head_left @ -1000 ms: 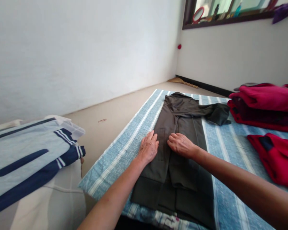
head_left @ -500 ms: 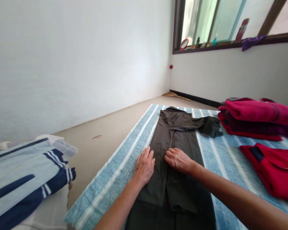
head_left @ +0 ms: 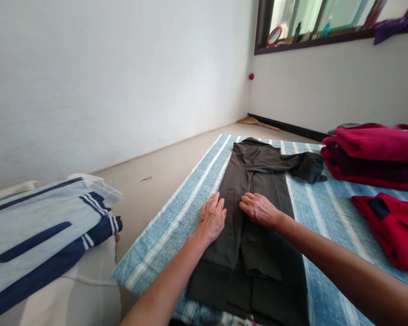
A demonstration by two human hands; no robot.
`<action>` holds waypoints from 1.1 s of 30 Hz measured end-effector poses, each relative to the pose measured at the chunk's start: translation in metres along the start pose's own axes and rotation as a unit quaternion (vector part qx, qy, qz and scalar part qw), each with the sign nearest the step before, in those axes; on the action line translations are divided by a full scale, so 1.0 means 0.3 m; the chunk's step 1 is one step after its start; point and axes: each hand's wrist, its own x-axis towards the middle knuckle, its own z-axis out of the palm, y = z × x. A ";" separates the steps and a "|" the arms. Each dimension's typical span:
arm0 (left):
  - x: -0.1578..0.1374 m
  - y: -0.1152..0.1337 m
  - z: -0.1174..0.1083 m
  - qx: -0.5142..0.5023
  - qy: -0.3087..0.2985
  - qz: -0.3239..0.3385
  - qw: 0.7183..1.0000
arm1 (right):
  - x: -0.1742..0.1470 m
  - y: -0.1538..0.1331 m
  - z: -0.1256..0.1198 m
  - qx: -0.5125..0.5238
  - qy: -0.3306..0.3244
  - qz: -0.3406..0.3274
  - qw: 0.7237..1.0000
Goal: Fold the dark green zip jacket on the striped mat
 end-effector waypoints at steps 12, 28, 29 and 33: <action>-0.007 0.019 0.011 -0.012 -0.006 0.007 1.000 | -0.029 -0.131 -0.059 0.037 0.029 -0.115 0.992; -0.038 0.021 0.004 -0.017 -0.024 0.012 0.999 | -0.077 -0.178 -0.082 0.094 0.005 -0.133 0.987; -0.040 0.021 0.001 -0.015 -0.023 0.013 1.000 | -0.077 -0.178 -0.085 0.094 0.004 -0.135 0.986; -0.030 0.030 -0.018 0.000 -0.027 0.008 1.000 | -0.076 -0.174 -0.092 0.095 0.003 -0.134 0.986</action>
